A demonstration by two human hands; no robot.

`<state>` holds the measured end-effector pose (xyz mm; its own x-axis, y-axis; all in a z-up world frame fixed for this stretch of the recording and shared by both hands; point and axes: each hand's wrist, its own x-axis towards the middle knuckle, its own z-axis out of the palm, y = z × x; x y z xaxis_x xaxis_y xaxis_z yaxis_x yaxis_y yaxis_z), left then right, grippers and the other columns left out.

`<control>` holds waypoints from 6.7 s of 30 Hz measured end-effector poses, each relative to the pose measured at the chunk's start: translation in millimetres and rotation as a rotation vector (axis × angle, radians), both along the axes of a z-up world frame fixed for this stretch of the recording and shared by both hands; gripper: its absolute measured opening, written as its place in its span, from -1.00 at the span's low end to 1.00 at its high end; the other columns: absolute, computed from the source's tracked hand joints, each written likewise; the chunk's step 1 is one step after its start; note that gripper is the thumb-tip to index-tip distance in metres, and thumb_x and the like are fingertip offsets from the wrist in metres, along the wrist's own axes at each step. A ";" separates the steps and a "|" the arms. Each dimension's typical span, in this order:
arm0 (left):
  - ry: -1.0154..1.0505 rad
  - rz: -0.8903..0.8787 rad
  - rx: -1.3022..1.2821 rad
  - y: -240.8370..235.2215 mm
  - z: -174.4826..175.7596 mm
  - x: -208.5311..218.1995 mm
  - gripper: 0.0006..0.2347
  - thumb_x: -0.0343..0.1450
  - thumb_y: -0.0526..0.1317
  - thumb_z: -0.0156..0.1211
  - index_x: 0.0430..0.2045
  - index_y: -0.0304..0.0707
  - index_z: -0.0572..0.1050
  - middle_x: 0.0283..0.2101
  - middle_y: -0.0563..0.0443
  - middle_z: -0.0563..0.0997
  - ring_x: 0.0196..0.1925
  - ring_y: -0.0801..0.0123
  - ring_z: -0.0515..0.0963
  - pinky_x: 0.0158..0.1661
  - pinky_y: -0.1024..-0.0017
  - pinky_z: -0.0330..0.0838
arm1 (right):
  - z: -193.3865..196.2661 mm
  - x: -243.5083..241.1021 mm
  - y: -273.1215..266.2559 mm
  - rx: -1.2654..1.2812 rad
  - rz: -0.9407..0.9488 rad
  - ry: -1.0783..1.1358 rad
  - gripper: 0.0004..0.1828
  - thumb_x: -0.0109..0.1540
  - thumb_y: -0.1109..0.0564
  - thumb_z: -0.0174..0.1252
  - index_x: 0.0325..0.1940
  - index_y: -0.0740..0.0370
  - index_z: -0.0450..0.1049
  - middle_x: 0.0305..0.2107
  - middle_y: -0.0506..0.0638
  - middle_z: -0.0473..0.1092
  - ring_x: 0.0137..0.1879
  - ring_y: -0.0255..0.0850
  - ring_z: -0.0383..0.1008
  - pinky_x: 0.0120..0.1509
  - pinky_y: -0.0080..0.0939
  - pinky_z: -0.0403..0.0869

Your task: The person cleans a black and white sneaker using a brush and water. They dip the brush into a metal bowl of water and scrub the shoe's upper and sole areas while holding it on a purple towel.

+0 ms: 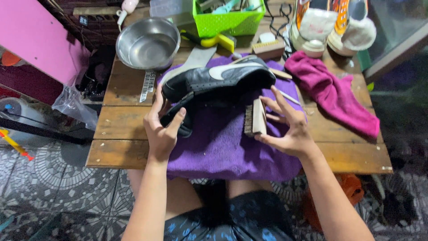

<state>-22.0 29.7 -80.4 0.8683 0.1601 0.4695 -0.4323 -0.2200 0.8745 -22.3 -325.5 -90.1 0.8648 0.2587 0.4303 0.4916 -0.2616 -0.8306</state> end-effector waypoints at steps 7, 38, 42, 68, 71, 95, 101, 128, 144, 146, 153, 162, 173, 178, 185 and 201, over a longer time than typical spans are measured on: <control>-0.023 0.039 -0.040 -1.1 -1.3 -1.8 -0.39 0.52 -0.34 0.45 0.53 -0.44 0.35 0.32 -0.56 0.62 0.39 -0.15 0.62 0.33 0.03 0.57 | -3.2 5.9 1.6 -0.023 0.012 0.018 0.41 -0.07 0.21 0.71 0.76 0.32 0.10 0.39 0.32 0.48 0.49 0.19 0.49 0.32 0.19 0.60; -0.289 -0.005 1.124 -18.4 99.8 31.1 -0.64 0.40 -0.38 0.48 -0.02 0.25 0.86 0.71 -0.34 0.04 0.76 -0.42 -0.05 0.65 -0.49 -0.03 | 12.5 -2.2 3.7 -0.161 -0.067 -0.067 0.40 0.04 0.06 0.63 0.75 0.47 -0.08 0.43 0.55 0.39 0.59 0.23 0.46 0.58 0.08 0.60; -0.067 -0.051 1.349 -21.5 112.0 60.3 -0.34 0.14 -0.37 0.31 0.22 0.20 0.67 0.70 -0.41 0.09 0.73 -0.32 -0.10 0.48 -0.59 -0.08 | 8.7 -1.4 5.2 -0.039 -0.108 -0.070 0.36 0.04 0.08 0.59 0.75 0.46 -0.07 0.39 0.60 0.37 0.59 0.25 0.44 0.72 0.12 0.46; -0.071 0.190 1.491 -72.9 84.5 29.5 -0.82 0.47 -0.19 0.20 -0.13 0.31 0.59 -0.67 0.22 0.67 -0.54 0.25 0.71 0.14 0.03 0.27 | 8.0 -6.2 -29.8 0.460 -0.081 0.343 0.07 0.00 -0.06 0.44 0.49 0.61 0.35 0.43 0.51 0.39 0.60 0.21 0.43 0.68 0.14 0.46; -0.283 0.254 1.405 -76.3 86.4 39.5 -0.88 0.48 -0.21 0.28 -0.37 0.26 0.60 -0.46 0.14 0.61 -0.27 0.20 0.61 0.15 0.06 0.28 | 22.9 -16.7 -39.8 0.571 -0.092 0.568 0.20 -0.13 -0.08 0.42 0.49 0.67 0.33 0.42 0.56 0.40 0.49 0.29 0.49 0.60 0.19 0.44; -0.179 0.070 1.599 -95.5 73.1 74.0 -0.86 0.40 -0.12 0.25 -0.44 0.25 0.77 -0.13 -0.01 0.61 -0.04 -0.01 0.56 0.28 -0.47 0.32 | 63.2 -22.8 13.1 -0.068 -0.547 0.842 -0.30 0.09 0.26 0.50 0.35 0.33 0.65 0.08 0.19 0.73 0.14 -0.19 0.72 0.28 -0.18 0.68; -0.393 0.154 1.427 -87.9 64.6 63.1 -0.84 0.37 -0.15 0.29 -0.65 0.26 0.62 -0.27 0.06 0.51 -0.16 0.09 0.48 -0.20 0.16 0.31 | 46.8 -28.5 3.1 0.053 -0.521 0.799 -0.03 0.07 0.40 0.50 0.50 0.20 0.22 -0.19 0.37 0.69 -0.15 0.00 0.68 -0.01 -0.03 0.65; -0.357 -0.400 1.105 -51.0 70.9 64.1 -0.73 0.37 -0.25 0.30 -0.38 0.43 0.85 0.46 -0.12 0.50 0.39 -0.18 0.50 0.14 -0.51 0.41 | 40.4 -2.8 58.4 -0.931 -0.649 -0.334 -0.60 0.35 -0.11 0.47 0.24 -0.01 0.73 -0.12 -0.01 0.61 -0.11 0.01 0.65 -0.14 0.03 0.54; -0.122 -0.331 1.541 -39.3 103.1 52.3 0.33 -0.07 0.14 0.70 0.68 0.61 -0.11 0.70 -0.29 0.04 0.22 -0.25 0.46 -0.14 -0.16 0.54 | 33.7 24.2 43.0 -0.972 -0.570 -0.197 -0.52 0.39 -0.21 0.35 0.37 -0.10 0.66 -0.34 -0.14 0.55 -0.23 0.04 0.63 -0.35 0.12 0.48; -0.115 -0.385 1.498 -36.9 105.8 56.0 0.34 -0.10 0.09 0.72 0.68 0.55 -0.08 0.70 -0.28 0.05 0.19 -0.27 0.45 -0.12 -0.16 0.54 | 31.6 29.1 43.1 -0.996 -0.587 -0.212 -0.53 0.40 -0.23 0.35 0.36 -0.12 0.66 -0.38 -0.12 0.52 -0.27 0.06 0.62 -0.38 0.14 0.49; -0.178 -0.402 1.404 -32.6 91.5 57.7 0.28 0.01 0.14 0.67 0.70 0.47 -0.13 0.71 -0.22 0.18 0.21 -0.19 0.44 -0.08 -0.10 0.52 | 20.6 15.6 51.7 -0.923 -0.247 -0.384 -0.57 0.29 -0.12 0.40 0.23 -0.13 0.57 -0.50 -0.16 0.42 -0.50 -0.07 0.52 -0.52 0.05 0.40; -0.167 -0.373 1.410 -36.9 81.6 47.1 0.25 0.02 0.19 0.63 0.69 0.51 -0.11 0.72 -0.14 0.11 0.29 -0.19 0.36 0.02 -0.07 0.51 | 5.3 36.4 13.6 -0.920 -0.259 -0.490 -0.47 0.39 -0.13 0.41 0.40 0.05 0.59 -0.50 -0.12 0.42 -0.50 -0.11 0.47 -0.44 0.03 0.40; -0.170 -0.410 1.280 -38.1 88.0 40.9 0.19 -0.06 -0.13 0.53 0.64 0.52 0.11 0.68 -0.10 0.19 0.15 -0.04 0.36 -0.09 0.05 0.50 | 5.2 23.6 20.0 -0.754 -0.157 -0.363 -0.58 0.39 0.07 0.41 0.30 0.19 0.59 -0.49 -0.03 0.41 -0.47 -0.10 0.42 -0.38 -0.01 0.38; -0.115 -0.427 1.314 -38.5 87.7 39.3 0.19 -0.06 -0.04 0.67 0.64 0.50 0.16 0.71 -0.05 0.08 0.21 -0.04 0.33 0.04 -0.01 0.49 | 16.5 35.1 10.8 -0.678 -0.009 -0.313 -0.68 0.32 0.12 0.42 0.16 0.14 0.63 -0.38 -0.08 0.59 -0.44 -0.18 0.54 -0.31 -0.08 0.49; -0.152 -0.391 1.261 -37.1 86.1 40.5 0.10 0.00 0.00 0.55 0.61 0.56 0.17 0.63 -0.07 0.28 0.21 -0.09 0.36 0.03 -0.05 0.51 | 8.2 18.9 21.4 -0.631 0.010 -0.313 -0.55 0.32 0.12 0.38 0.29 0.22 0.57 -0.41 -0.03 0.56 -0.45 -0.13 0.53 -0.33 -0.06 0.45; -0.139 -0.385 1.258 -39.3 83.7 38.2 0.03 0.01 -0.09 0.48 0.57 0.54 0.29 0.61 -0.02 0.29 0.20 -0.10 0.35 0.04 -0.12 0.52 | 7.8 29.5 23.1 -0.802 -0.423 -0.195 -0.82 0.42 -0.07 0.34 -0.16 0.01 0.58 -0.51 -0.02 0.51 -0.38 -0.01 0.55 -0.27 0.06 0.36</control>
